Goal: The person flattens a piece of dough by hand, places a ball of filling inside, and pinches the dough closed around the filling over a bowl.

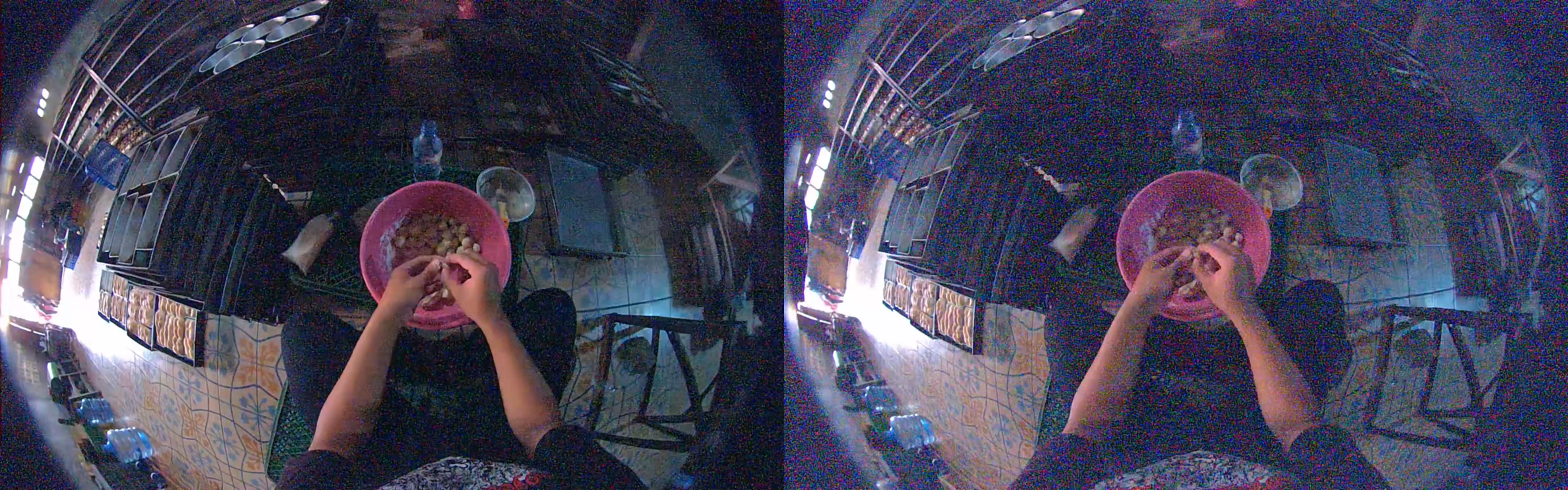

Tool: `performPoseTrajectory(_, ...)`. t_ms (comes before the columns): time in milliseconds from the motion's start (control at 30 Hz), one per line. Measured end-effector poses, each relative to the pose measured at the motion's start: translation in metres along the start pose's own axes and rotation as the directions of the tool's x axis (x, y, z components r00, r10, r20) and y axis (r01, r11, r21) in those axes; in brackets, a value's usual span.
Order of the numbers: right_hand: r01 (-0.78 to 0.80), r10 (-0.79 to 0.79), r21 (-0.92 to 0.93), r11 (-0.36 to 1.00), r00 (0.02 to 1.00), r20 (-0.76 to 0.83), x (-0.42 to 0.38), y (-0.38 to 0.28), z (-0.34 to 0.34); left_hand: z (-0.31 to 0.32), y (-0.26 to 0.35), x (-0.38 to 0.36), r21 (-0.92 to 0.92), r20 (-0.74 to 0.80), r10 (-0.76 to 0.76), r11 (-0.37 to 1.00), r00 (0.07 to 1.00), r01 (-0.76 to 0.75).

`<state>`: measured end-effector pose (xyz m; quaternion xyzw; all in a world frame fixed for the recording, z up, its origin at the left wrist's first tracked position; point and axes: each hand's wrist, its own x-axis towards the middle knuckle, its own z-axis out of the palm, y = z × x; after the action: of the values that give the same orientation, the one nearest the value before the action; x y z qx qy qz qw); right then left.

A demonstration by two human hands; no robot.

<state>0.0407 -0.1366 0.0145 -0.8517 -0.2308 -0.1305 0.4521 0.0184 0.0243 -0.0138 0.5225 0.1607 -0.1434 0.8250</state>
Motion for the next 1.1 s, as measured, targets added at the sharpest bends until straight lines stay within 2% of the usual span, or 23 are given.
performPoseTrajectory(33, 0.002, -0.002, 0.0, 1.0, 1.0, 0.0, 0.0, -0.001, 0.0, -0.005, -0.001, 0.002, 0.0, 0.0, 0.002, 1.0, 1.0, -0.002)
performPoseTrajectory(100, -0.139, 0.134, 0.134, 0.981, 0.99, 0.046, -0.001, -0.006, 0.001, -0.009, 0.0, 0.003, 0.277, -0.056, 0.158, 0.951, 0.986, -0.137)
performPoseTrajectory(133, -0.137, 0.132, 0.134, 0.981, 0.99, 0.049, 0.0, -0.009, 0.001, -0.009, 0.001, 0.002, 0.275, -0.059, 0.16, 0.951, 0.985, -0.138)
performPoseTrajectory(200, -0.163, 0.158, 0.145, 0.976, 0.986, 0.047, 0.002, -0.015, 0.0, -0.008, 0.002, -0.001, 0.131, -0.14, 0.095, 0.988, 0.986, -0.077)
performPoseTrajectory(233, -0.161, 0.156, 0.146, 0.976, 0.987, 0.048, 0.004, -0.018, -0.003, -0.008, 0.0, 0.0, 0.131, -0.141, 0.097, 0.988, 0.985, -0.078)
performPoseTrajectory(300, -0.136, 0.112, 0.198, 0.971, 0.986, 0.126, 0.007, -0.023, -0.012, -0.008, -0.004, 0.001, -0.043, -0.17, 0.171, 0.983, 0.971, -0.18)
performPoseTrajectory(333, -0.136, 0.113, 0.197, 0.971, 0.986, 0.125, 0.007, -0.019, -0.011, -0.011, -0.005, 0.003, -0.043, -0.169, 0.17, 0.983, 0.971, -0.18)
performPoseTrajectory(400, 0.03, -0.046, 0.168, 0.985, 0.995, 0.089, 0.008, -0.013, -0.008, -0.014, -0.003, 0.005, 0.224, -0.161, 0.251, 0.951, 0.954, -0.213)
performPoseTrajectory(433, 0.031, -0.046, 0.168, 0.985, 0.995, 0.088, 0.008, -0.013, -0.009, -0.013, -0.002, 0.003, 0.224, -0.16, 0.252, 0.951, 0.954, -0.213)
performPoseTrajectory(500, 0.003, -0.018, 0.092, 0.996, 0.987, 0.162, 0.008, -0.015, -0.012, -0.009, -0.004, -0.001, 0.409, -0.191, 0.325, 0.884, 0.926, -0.226)
performPoseTrajectory(533, 0.002, -0.017, 0.092, 0.996, 0.987, 0.161, 0.007, -0.015, -0.011, -0.007, -0.005, 0.0, 0.41, -0.19, 0.325, 0.884, 0.927, -0.226)
performPoseTrajectory(600, -0.011, 0.022, -0.076, 0.997, 0.988, 0.151, 0.005, -0.012, -0.008, -0.003, -0.007, 0.002, 0.299, -0.197, 0.297, 0.926, 0.934, -0.232)
performPoseTrajectory(733, 0.041, -0.032, -0.136, 0.99, 0.997, 0.069, 0.002, 0.003, -0.002, 0.004, -0.002, 0.0, 0.32, -0.195, 0.35, 0.906, 0.916, -0.278)
performPoseTrajectory(800, -0.09, 0.094, -0.041, 0.995, 0.989, 0.113, 0.002, 0.008, -0.003, 0.012, 0.002, -0.008, 0.273, -0.138, 0.355, 0.911, 0.925, -0.309)
performPoseTrajectory(833, -0.093, 0.097, -0.041, 0.995, 0.989, 0.11, 0.002, 0.01, -0.003, 0.01, 0.002, -0.006, 0.275, -0.135, 0.354, 0.911, 0.926, -0.308)
performPoseTrajectory(900, -0.108, 0.098, 0.084, 0.991, 0.989, 0.11, 0.003, 0.01, -0.004, 0.007, 0.005, -0.004, 0.361, -0.061, 0.318, 0.891, 0.946, -0.276)
performPoseTrajectory(1033, -0.013, 0.006, 0.057, 0.998, 0.993, 0.116, 0.006, 0.009, -0.014, 0.009, 0.018, -0.011, 0.425, 0.041, 0.353, 0.84, 0.935, -0.336)
performPoseTrajectory(1100, 0.016, -0.024, 0.096, 0.995, 0.996, 0.084, 0.007, 0.008, -0.015, 0.01, 0.023, -0.016, 0.302, 0.05, 0.193, 0.932, 0.98, -0.199)
